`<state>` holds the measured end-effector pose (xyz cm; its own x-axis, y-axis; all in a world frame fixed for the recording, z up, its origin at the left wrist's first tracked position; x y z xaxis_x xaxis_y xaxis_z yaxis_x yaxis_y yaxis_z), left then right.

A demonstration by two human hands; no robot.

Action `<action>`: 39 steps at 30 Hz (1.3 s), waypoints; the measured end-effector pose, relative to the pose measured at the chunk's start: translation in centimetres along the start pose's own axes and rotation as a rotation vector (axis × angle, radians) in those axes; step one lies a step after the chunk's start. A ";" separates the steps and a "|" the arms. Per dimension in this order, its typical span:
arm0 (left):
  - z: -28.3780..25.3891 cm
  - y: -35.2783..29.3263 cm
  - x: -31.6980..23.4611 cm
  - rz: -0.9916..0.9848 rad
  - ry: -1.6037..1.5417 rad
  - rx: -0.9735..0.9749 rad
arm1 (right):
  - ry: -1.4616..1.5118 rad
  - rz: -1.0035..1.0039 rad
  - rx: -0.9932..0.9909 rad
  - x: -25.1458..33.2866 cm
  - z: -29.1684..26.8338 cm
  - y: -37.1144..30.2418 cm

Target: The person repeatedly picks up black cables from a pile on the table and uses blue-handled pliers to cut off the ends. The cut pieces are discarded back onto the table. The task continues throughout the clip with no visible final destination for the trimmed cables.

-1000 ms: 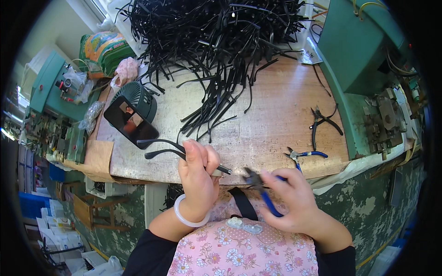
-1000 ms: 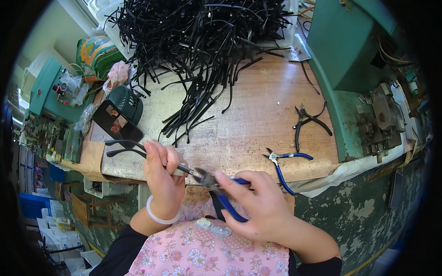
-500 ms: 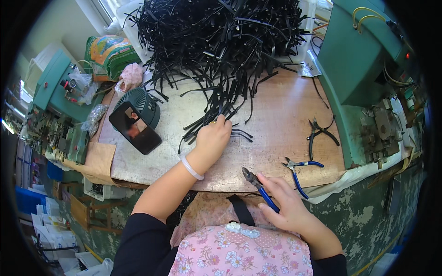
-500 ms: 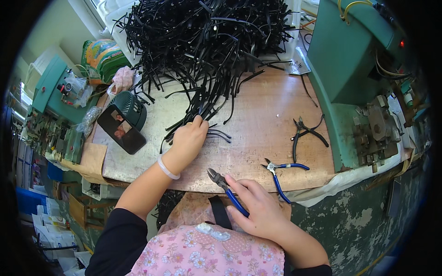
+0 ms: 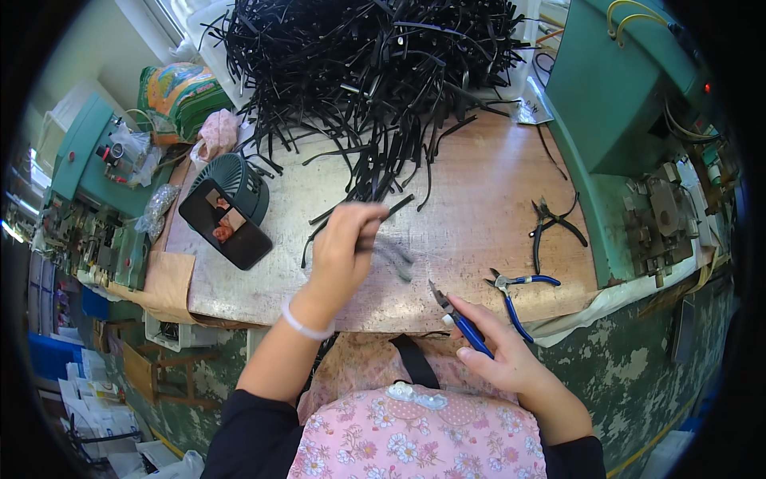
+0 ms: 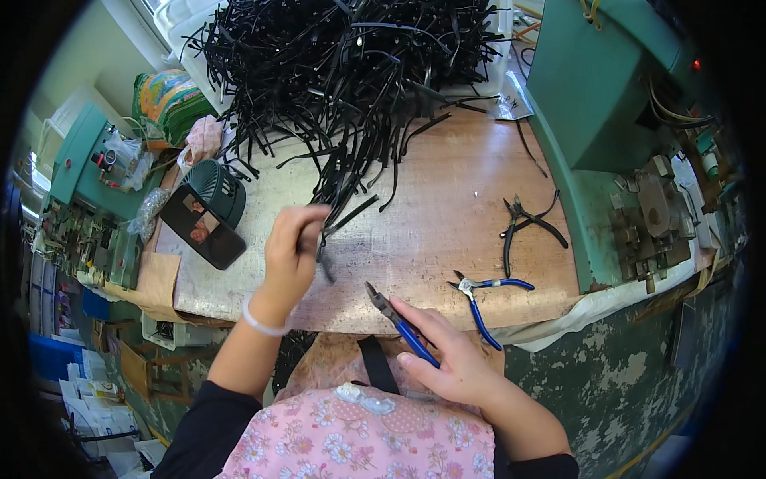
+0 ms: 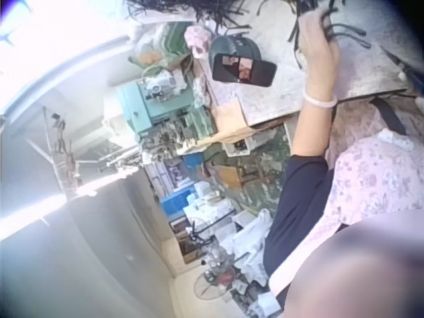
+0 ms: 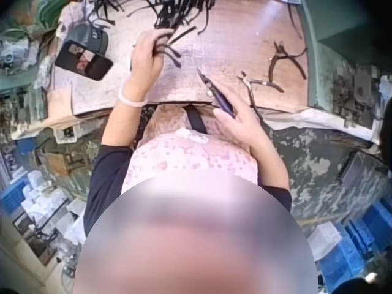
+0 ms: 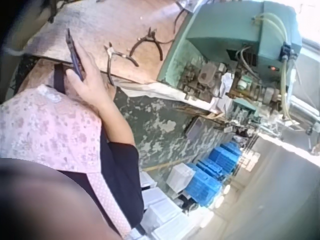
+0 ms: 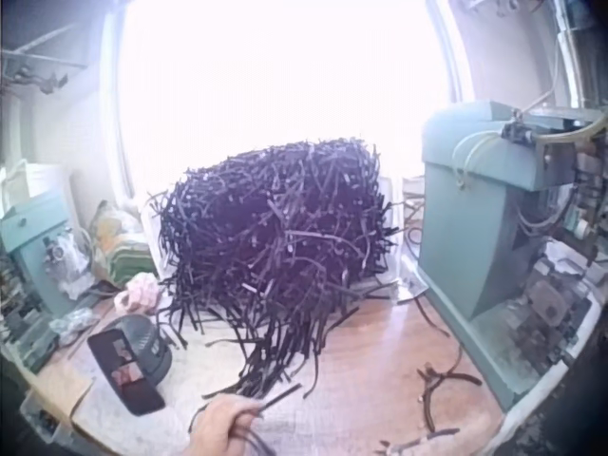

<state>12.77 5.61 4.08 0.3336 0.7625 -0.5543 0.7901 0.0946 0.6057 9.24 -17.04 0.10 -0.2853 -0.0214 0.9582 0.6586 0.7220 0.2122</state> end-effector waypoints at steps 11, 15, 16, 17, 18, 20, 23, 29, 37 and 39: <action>3.3 -5.3 2.3 -0.849 -0.887 0.377 | -0.268 0.027 0.017 1.6 0.2 0.3; 2.2 -4.4 -0.6 -0.854 -1.215 0.516 | -0.764 -0.257 0.101 3.0 1.1 0.6; 2.0 -4.7 -0.6 -0.917 -1.230 0.526 | -0.794 -0.271 0.092 3.7 1.2 0.8; 1.9 -4.6 -1.0 -0.917 -1.231 0.531 | -0.822 -0.291 0.106 4.2 1.3 0.9; 1.8 -4.5 -1.3 -0.918 -1.232 0.535 | -0.850 -0.311 0.120 4.5 1.4 1.0; 1.7 -4.6 -1.6 -0.929 -1.244 0.549 | -0.886 -0.337 0.137 5.1 1.5 1.1; 1.7 -4.5 -1.9 -0.930 -1.279 0.589 | -0.920 -0.367 0.140 5.6 1.4 1.3; 0.5 -5.0 -2.3 -0.691 -1.227 0.300 | -0.856 -0.303 0.186 5.0 1.1 1.1; -1.3 -6.2 -5.5 -0.333 -0.934 -0.217 | -0.670 -0.286 0.051 5.4 1.4 1.0; -1.6 -6.2 -5.9 -0.273 -0.852 -0.278 | -0.669 -0.269 0.041 5.2 1.8 1.0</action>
<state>5.07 1.54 4.45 0.5058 -0.0245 -0.8623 0.7821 0.4347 0.4464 7.20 -15.22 4.93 -0.8079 0.2158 0.5483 0.4821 0.7772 0.4044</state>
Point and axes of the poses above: each hand's wrist, its own y-axis towards the middle knuckle, its own z-axis out of the palm, x = y × z, the point moved 6 cm from there along y, towards the middle knuckle, and after that the axes turned 11 degrees about -z, right-handed, at the moved point
